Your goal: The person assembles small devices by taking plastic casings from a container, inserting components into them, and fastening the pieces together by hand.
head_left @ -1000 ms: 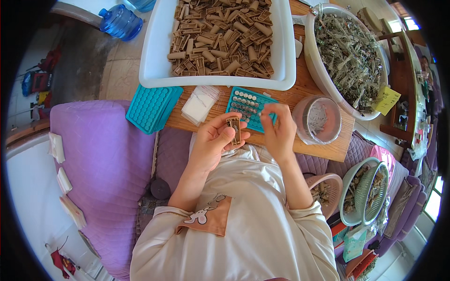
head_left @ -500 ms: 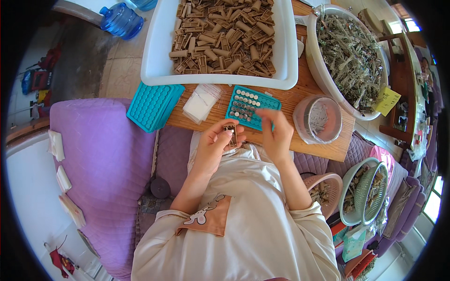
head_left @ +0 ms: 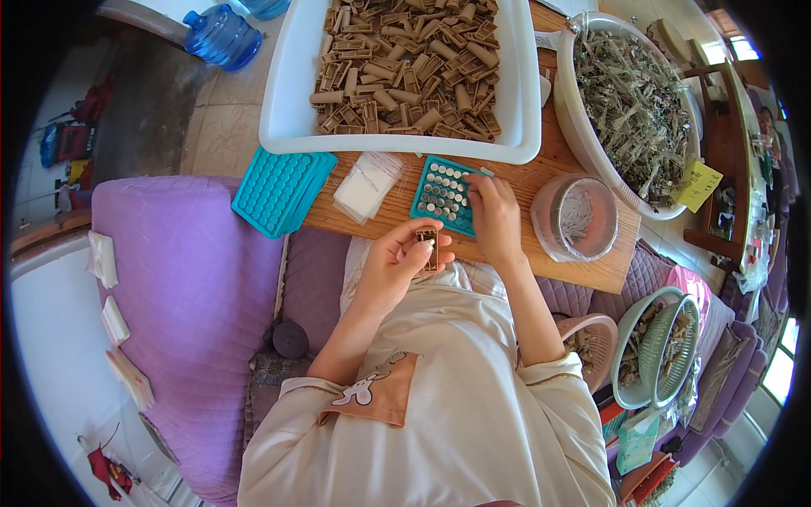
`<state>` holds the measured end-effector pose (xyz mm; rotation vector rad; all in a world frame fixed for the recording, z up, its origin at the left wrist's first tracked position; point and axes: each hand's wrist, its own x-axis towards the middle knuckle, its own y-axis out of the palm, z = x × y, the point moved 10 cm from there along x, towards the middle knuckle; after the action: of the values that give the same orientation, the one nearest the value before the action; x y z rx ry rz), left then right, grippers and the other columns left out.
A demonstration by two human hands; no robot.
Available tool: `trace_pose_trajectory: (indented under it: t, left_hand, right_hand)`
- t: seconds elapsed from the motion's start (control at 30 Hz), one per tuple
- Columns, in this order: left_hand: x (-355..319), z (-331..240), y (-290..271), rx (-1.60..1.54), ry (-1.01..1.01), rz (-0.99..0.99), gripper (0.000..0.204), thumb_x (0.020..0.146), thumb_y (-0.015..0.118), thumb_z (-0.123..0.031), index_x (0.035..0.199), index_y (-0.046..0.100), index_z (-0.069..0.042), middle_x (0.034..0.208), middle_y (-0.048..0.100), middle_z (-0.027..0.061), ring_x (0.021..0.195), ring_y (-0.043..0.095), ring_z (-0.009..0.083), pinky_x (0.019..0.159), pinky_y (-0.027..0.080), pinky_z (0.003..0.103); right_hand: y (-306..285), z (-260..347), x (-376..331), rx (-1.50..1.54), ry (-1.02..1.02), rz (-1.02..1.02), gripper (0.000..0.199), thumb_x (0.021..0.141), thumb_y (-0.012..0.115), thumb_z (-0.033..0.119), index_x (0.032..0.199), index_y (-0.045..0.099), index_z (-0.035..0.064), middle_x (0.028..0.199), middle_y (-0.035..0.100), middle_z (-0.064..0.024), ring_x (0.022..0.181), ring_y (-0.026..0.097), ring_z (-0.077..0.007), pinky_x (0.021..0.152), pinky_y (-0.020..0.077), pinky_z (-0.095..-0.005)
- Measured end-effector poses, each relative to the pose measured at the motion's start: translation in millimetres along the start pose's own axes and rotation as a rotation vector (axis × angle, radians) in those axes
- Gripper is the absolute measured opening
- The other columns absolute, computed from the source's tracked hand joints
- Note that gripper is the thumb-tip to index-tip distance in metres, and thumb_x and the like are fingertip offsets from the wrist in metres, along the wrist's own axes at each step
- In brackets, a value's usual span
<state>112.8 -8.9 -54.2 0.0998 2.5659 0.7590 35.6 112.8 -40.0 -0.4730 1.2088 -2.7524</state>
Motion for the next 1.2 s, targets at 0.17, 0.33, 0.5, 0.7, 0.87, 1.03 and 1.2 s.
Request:
trace_pose_trajectory:
  t: [0.17, 0.33, 0.5, 0.7, 0.87, 1.03, 1.2]
  left_hand:
    - [0, -7, 9, 0.048, 0.015, 0.045, 0.035, 0.083, 0.052, -0.016, 0.112, 0.044, 0.003, 0.097, 0.055, 0.011, 0.082, 0.06, 0.0193, 0.07, 0.05, 0.028]
    - [3, -4, 23, -0.005, 0.009, 0.098, 0.032, 0.084, 0.049, -0.01, 0.114, 0.043, 0.001, 0.097, 0.055, 0.0073, 0.084, 0.057, 0.014, 0.073, 0.049, 0.025]
    - [7, -15, 25, 0.094, 0.07, 0.087, 0.03, 0.084, 0.05, -0.01, 0.112, 0.044, 0.001, 0.095, 0.055, 0.0049, 0.081, 0.054, 0.0086, 0.072, 0.049, 0.023]
    - [12, -12, 31, 0.126, 0.02, 0.11, 0.027, 0.084, 0.049, -0.009, 0.11, 0.047, 0.001, 0.091, 0.055, 0.0029, 0.08, 0.053, 0.0065, 0.07, 0.047, 0.02]
    - [13, -7, 36, 0.145, -0.022, 0.19, 0.027, 0.085, 0.048, -0.009, 0.11, 0.047, 0.001, 0.086, 0.055, 0.0023, 0.077, 0.053, 0.0058, 0.067, 0.046, 0.019]
    - [13, -4, 42, 0.047, -0.08, 0.241, 0.029, 0.086, 0.048, -0.012, 0.111, 0.046, 0.001, 0.085, 0.056, 0.0037, 0.077, 0.053, 0.007, 0.067, 0.047, 0.02]
    - [11, -1, 45, 0.015, -0.128, 0.263, 0.032, 0.085, 0.049, -0.014, 0.114, 0.044, 0.0, 0.087, 0.056, 0.0055, 0.078, 0.055, 0.0087, 0.068, 0.047, 0.022]
  right_hand:
    - [-43, 32, -15, 0.48, 0.128, -0.166, 0.02, 0.066, 0.059, -0.008, 0.083, 0.053, 0.003, 0.076, 0.056, -0.0095, 0.072, 0.057, -0.0245, 0.064, 0.0459, -0.0308]
    - [-54, 66, -25, 0.531, -0.145, -0.25, 0.022, 0.064, 0.061, -0.008, 0.081, 0.053, 0.0026, 0.077, 0.057, -0.0079, 0.075, 0.057, -0.0242, 0.066, 0.0461, -0.0307]
    - [-47, 68, -33, 0.465, -0.207, -0.165, 0.021, 0.063, 0.061, -0.008, 0.08, 0.054, 0.0028, 0.077, 0.057, -0.0089, 0.076, 0.057, -0.0252, 0.066, 0.0457, -0.031]
    - [-51, 65, -27, 0.473, -0.157, -0.091, 0.021, 0.063, 0.063, -0.006, 0.08, 0.053, 0.001, 0.077, 0.056, -0.0096, 0.076, 0.056, -0.0245, 0.067, 0.0457, -0.0316]
    - [-58, 68, -23, 0.426, -0.118, -0.037, 0.019, 0.063, 0.065, -0.003, 0.079, 0.056, 0.0037, 0.079, 0.054, -0.0084, 0.073, 0.055, -0.0239, 0.062, 0.0456, -0.0308]
    - [-64, 74, -20, 0.349, -0.157, 0.003, 0.018, 0.064, 0.064, -0.003, 0.079, 0.056, 0.0031, 0.08, 0.053, -0.0078, 0.073, 0.055, -0.0231, 0.057, 0.0457, -0.0298]
    - [-69, 86, -22, 0.262, -0.254, 0.012, 0.017, 0.065, 0.061, -0.006, 0.078, 0.055, 0.0024, 0.079, 0.053, -0.0088, 0.07, 0.054, -0.0234, 0.059, 0.0457, -0.0274]
